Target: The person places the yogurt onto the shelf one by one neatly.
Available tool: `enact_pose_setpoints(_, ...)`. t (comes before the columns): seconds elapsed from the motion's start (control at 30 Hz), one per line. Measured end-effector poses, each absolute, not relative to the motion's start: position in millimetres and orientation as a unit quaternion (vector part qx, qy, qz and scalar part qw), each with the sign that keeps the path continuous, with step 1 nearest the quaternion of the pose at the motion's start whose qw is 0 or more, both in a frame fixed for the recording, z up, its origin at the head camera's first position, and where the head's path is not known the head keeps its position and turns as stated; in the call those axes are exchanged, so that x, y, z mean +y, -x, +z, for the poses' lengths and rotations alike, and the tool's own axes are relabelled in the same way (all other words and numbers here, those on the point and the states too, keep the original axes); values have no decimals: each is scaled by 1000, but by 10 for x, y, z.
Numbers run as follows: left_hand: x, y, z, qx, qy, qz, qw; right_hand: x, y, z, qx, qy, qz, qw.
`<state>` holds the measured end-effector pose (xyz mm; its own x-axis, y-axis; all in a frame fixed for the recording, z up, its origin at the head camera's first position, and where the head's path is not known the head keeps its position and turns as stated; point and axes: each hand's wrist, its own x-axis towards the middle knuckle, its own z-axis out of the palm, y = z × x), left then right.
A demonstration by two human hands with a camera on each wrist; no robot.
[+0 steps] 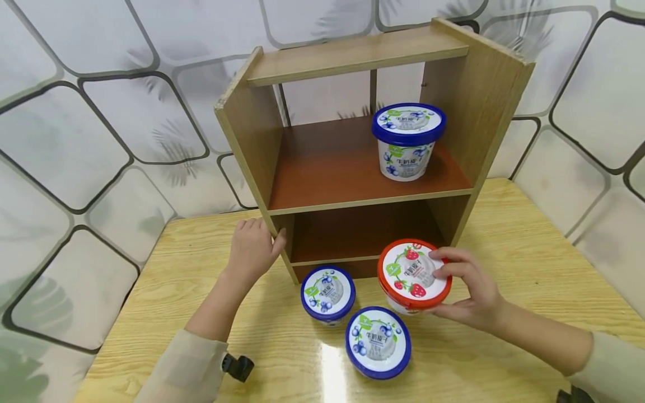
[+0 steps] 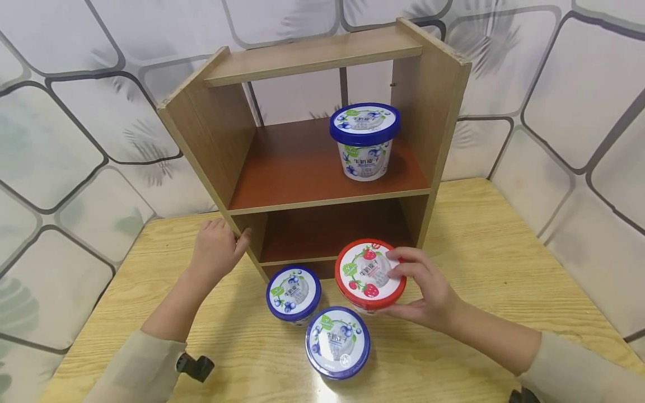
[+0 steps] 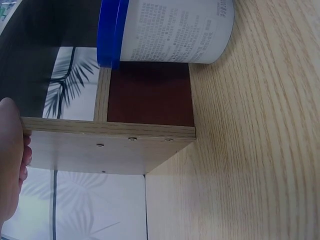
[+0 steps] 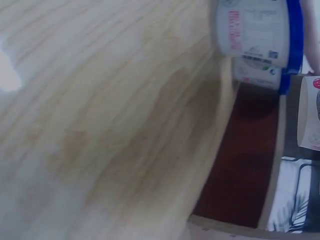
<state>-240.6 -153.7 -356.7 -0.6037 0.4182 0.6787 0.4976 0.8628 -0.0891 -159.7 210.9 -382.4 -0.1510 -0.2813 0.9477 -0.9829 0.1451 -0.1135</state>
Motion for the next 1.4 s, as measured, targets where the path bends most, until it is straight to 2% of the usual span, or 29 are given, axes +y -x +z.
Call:
enact_pose_setpoints(1.07, -1546, 2414, -3619, -888, 259, -62, 375, 1705, 1619, -3242, -681, -485, 382, 393)
enact_pose_setpoints(1.4, -1541, 2438, -3605, -879, 265, -69, 390, 1552, 1673, -2966, -672, -475, 381, 422)
